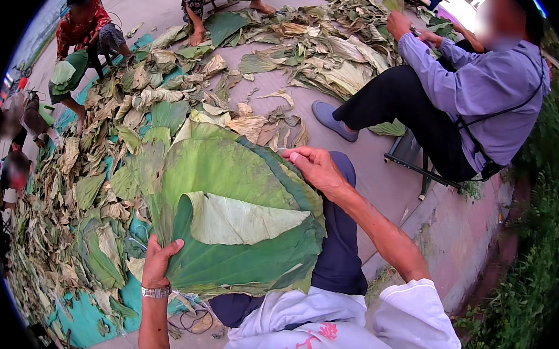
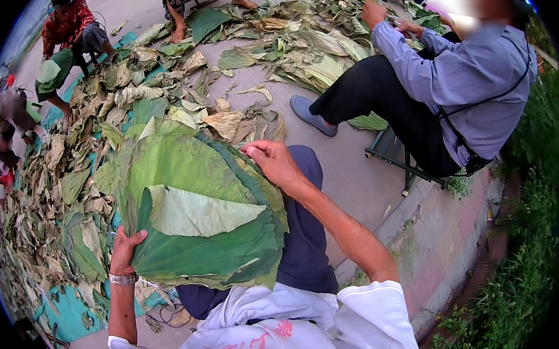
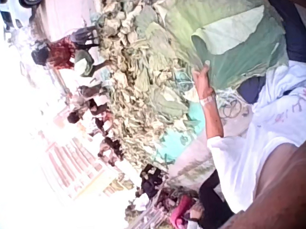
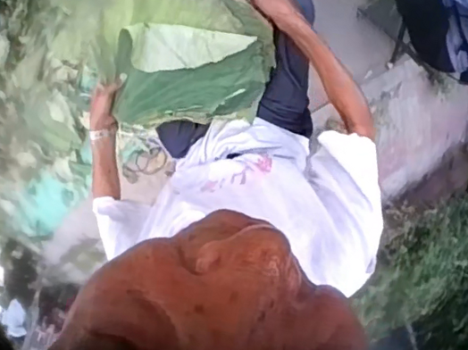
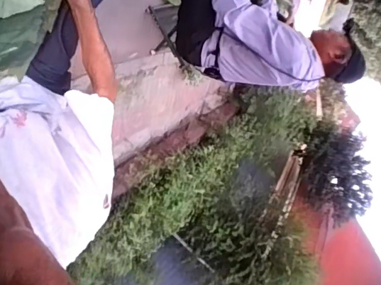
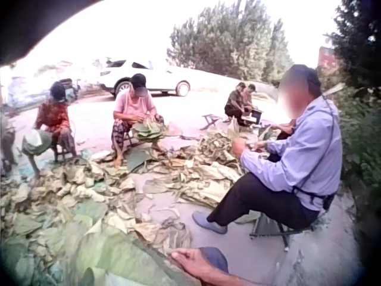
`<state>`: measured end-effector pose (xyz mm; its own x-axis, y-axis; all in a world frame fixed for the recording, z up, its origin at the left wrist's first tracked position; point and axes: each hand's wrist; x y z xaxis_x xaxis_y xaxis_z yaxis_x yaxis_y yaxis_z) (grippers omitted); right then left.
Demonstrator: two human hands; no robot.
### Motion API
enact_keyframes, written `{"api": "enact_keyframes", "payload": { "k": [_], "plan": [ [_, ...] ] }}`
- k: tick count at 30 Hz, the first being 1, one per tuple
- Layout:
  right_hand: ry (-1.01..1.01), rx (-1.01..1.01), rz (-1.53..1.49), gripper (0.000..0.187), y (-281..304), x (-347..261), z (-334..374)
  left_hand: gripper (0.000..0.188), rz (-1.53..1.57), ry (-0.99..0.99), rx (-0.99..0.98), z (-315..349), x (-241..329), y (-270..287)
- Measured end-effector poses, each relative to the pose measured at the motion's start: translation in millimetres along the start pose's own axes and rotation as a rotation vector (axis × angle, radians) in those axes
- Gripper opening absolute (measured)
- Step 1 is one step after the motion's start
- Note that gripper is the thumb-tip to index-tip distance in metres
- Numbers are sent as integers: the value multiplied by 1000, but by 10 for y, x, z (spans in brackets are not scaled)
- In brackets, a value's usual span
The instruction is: The person stacks large green leaves together and ties them into bundles using white plastic strips.
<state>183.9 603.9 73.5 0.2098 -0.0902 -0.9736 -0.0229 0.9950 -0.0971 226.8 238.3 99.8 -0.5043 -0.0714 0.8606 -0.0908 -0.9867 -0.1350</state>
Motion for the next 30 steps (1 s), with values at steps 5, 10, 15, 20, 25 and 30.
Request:
{"api": "enact_keyframes", "payload": {
  "k": [5, 10, 15, 20, 25, 30],
  "plan": [
    [120, 316, 236, 23, 1089, -469, -133, 33, -25, 7, 39, -158, -79, -54],
    [148, 624, 420, 23, 2442, -572, -350, 33, -17, 45, 69, -320, -233, -46],
    [82, 853, 455, 24, 2986, -422, -379, 38, -13, 72, 90, -432, -237, -35],
    [122, 814, 446, 24, 2975, -268, -284, 36, -18, 104, 54, -541, -191, -193],
    [161, 672, 448, 23, 2545, -227, -118, 36, -46, 110, -1, -614, -113, -278],
    [180, 607, 512, 22, 2292, -238, 117, 37, -67, 109, -46, -719, -67, -425]
  ]
}}
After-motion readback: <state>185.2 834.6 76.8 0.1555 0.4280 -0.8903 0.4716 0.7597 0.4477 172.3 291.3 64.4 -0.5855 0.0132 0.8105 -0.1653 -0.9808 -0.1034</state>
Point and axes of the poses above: each hand's wrist, its own z-axis away from the middle knuckle, its own y-axis out of the back of the hand, x = y × z, and after that the axes turned 3 degrees about -z, right-handed
